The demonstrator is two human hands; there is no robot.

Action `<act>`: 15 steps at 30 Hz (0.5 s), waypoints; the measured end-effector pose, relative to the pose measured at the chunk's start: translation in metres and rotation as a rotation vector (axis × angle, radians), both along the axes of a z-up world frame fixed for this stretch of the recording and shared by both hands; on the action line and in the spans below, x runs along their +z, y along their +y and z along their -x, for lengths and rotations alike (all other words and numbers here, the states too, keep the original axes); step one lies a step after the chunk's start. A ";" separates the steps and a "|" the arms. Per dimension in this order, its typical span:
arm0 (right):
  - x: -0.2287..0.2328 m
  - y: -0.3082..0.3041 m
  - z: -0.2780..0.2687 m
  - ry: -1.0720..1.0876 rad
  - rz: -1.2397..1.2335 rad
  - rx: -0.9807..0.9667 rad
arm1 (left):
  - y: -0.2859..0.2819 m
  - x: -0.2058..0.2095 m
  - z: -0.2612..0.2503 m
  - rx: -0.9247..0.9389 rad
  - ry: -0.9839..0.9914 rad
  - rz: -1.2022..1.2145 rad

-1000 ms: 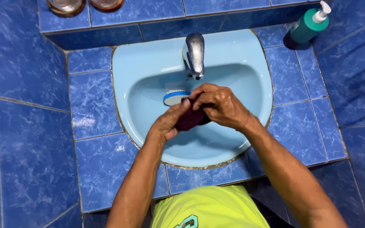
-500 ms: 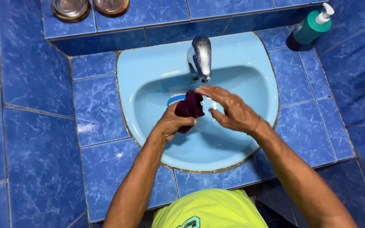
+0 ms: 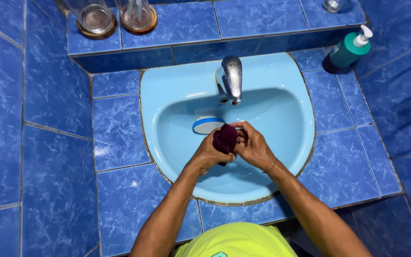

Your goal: Cleaning a bathroom sink and faucet using a cloth and a brush.

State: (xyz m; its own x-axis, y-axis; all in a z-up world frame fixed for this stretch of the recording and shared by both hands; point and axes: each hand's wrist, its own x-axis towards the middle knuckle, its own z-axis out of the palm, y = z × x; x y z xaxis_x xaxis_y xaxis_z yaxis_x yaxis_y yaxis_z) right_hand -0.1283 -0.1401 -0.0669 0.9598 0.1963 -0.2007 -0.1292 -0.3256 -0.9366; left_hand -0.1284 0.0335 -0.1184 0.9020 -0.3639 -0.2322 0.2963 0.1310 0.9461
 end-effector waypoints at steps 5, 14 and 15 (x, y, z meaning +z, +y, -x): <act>0.049 -0.011 0.010 -0.555 0.446 0.289 | 0.009 -0.010 -0.015 -0.031 0.226 0.000; 0.019 -0.013 -0.018 -1.058 0.659 0.615 | -0.006 0.000 -0.021 -0.313 0.310 0.079; 0.014 -0.013 -0.021 -0.931 0.692 0.632 | -0.007 0.000 -0.023 -0.316 0.261 -0.013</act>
